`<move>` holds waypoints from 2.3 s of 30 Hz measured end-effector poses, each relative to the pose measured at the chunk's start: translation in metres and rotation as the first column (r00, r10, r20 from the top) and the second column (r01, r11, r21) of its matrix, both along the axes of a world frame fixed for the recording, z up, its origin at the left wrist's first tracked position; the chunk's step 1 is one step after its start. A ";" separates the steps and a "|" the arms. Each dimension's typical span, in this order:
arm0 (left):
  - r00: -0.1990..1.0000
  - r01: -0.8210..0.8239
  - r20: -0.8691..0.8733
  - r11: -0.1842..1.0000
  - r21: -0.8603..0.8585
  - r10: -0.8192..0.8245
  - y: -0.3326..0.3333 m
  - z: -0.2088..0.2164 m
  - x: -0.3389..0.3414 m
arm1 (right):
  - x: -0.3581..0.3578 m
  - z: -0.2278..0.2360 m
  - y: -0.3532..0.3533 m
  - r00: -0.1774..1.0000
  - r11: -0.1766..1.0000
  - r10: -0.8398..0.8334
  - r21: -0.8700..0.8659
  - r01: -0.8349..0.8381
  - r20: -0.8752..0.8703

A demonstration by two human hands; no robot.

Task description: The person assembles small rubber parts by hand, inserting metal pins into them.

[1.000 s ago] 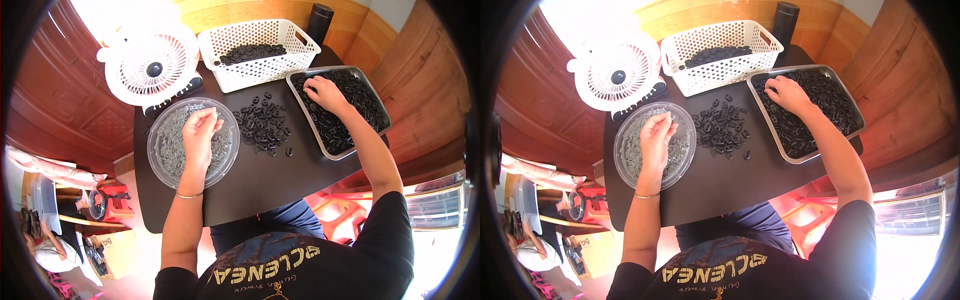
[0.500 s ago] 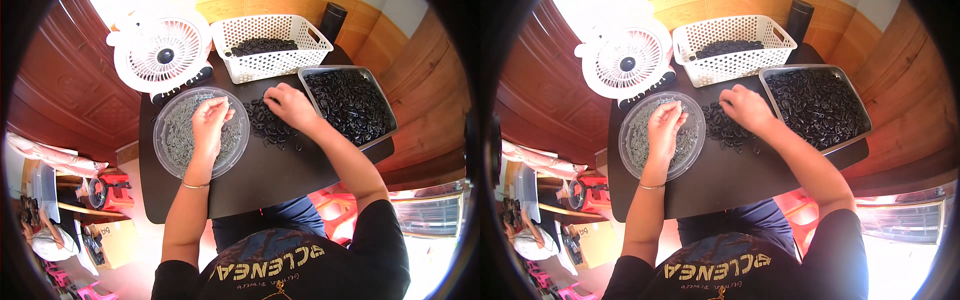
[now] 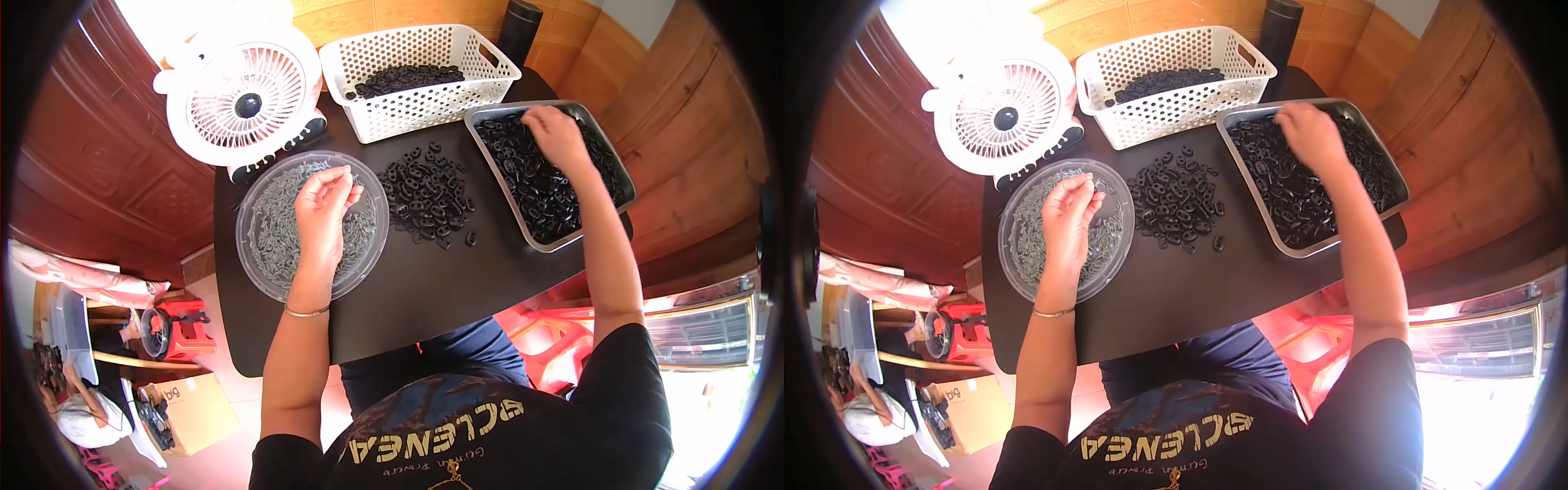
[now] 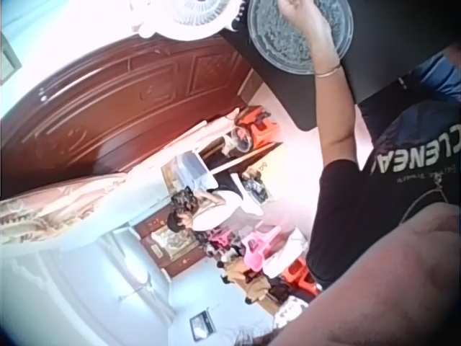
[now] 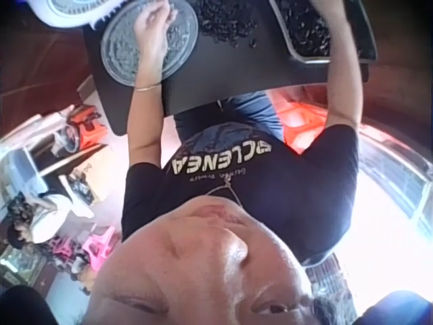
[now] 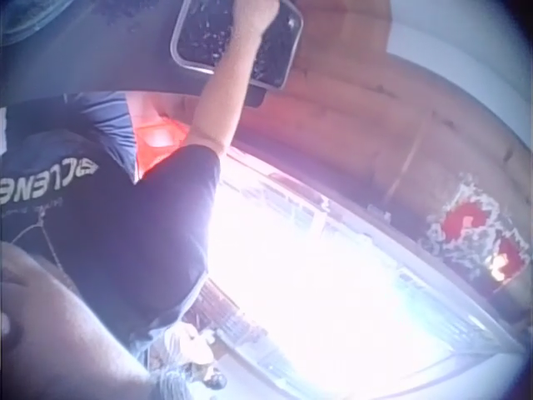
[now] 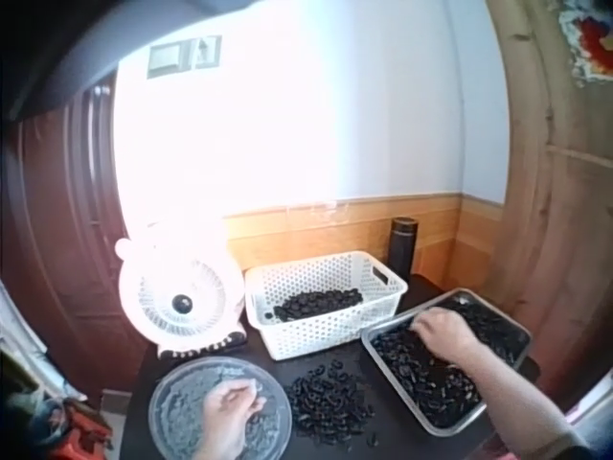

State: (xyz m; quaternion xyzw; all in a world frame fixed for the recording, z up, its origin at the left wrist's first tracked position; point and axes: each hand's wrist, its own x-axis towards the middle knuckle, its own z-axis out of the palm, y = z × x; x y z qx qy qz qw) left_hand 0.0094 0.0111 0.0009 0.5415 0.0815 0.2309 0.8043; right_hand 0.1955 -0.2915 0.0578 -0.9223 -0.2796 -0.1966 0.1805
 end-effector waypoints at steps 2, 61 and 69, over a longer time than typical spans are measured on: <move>1.000 0.011 -0.017 1.000 0.007 -0.011 0.000 0.000 0.000 | 0.018 -0.001 -0.027 0.999 1.000 -0.021 -0.022 0.021 -0.033; 1.000 -0.014 -0.016 1.000 -0.012 0.014 0.001 -0.001 -0.003 | -0.053 -0.027 0.182 0.908 0.909 0.397 -0.080 -0.409 -0.133; 1.000 -0.025 -0.001 0.999 -0.042 0.025 0.003 0.002 -0.004 | -0.035 -0.054 0.206 0.894 0.822 0.441 -0.362 -0.439 -0.081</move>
